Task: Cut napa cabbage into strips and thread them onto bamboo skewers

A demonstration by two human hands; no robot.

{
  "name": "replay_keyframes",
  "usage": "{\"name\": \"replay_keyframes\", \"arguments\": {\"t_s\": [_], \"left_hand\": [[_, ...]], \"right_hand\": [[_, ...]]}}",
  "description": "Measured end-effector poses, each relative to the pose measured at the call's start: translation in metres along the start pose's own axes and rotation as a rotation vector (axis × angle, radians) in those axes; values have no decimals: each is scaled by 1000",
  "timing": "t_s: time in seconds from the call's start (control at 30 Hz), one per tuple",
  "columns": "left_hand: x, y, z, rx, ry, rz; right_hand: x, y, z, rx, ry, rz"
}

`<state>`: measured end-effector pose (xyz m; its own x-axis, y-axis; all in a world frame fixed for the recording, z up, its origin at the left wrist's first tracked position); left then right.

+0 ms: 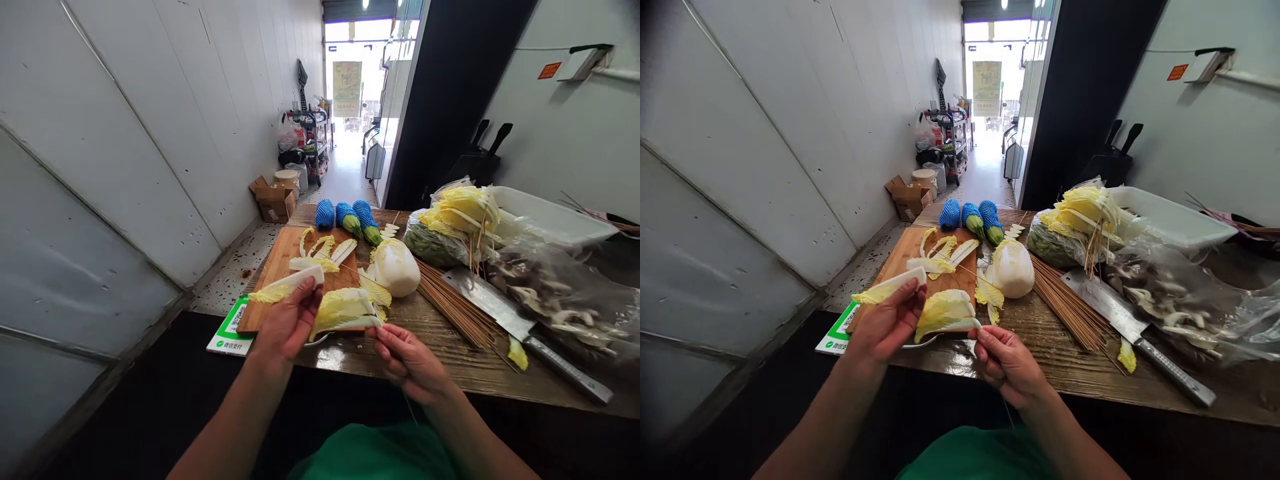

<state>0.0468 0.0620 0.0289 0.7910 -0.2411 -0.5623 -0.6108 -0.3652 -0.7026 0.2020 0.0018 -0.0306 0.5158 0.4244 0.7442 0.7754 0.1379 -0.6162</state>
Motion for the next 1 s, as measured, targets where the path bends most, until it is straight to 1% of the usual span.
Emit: {"name": "replay_keyframes", "arguments": {"t_s": [0.07, 0.13, 0.2, 0.33, 0.4, 0.47, 0.53, 0.67, 0.77, 0.83, 0.9, 0.97, 1.0], "left_hand": [[-17, -8, 3, 35, -62, 7], [-28, -13, 5, 58, -116, 39], [-27, -14, 9, 43, -134, 85], [-12, -9, 23, 1, -124, 148], [-6, -8, 30, 43, -87, 188], [1, -6, 36, 108, 20, 229], [4, 2, 41, 125, 97, 212], [5, 27, 49, -3, 105, 80], [13, 32, 44, -37, 189, 93], [14, 33, 33, -44, 231, 151], [10, 35, 18, -34, 231, 256], [2, 36, 3, 34, 203, 461], [-5, 37, -2, 78, 166, 609]], "right_hand": [[0, -1, -2, 30, -20, 13], [0, -1, -1, 58, -36, 21], [0, -3, 1, 86, -47, 20], [1, -7, 4, 170, -62, -6], [1, -8, 4, 214, -70, -24], [2, -8, 4, 242, -77, -41], [4, -5, 7, 246, -77, -46], [7, 6, 18, 211, -96, -2], [7, 18, 25, 184, -132, -6], [7, 26, 27, 161, -148, -55], [6, 32, 26, 150, -174, -133], [5, 37, 25, 144, -189, -209], [5, 38, 25, 140, -191, -236]]}}
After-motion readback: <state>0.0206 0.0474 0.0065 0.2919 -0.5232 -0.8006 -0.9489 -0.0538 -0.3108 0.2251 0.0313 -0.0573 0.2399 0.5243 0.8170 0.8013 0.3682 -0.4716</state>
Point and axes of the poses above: each hand's wrist, its own z-axis towards the middle knuckle, its own y-axis out of the back of the hand, x = y × z, the point moved 7 cm from there along z, towards the middle knuckle, and after that the axes turned 5 degrees about -z, right-handed, at the moved point
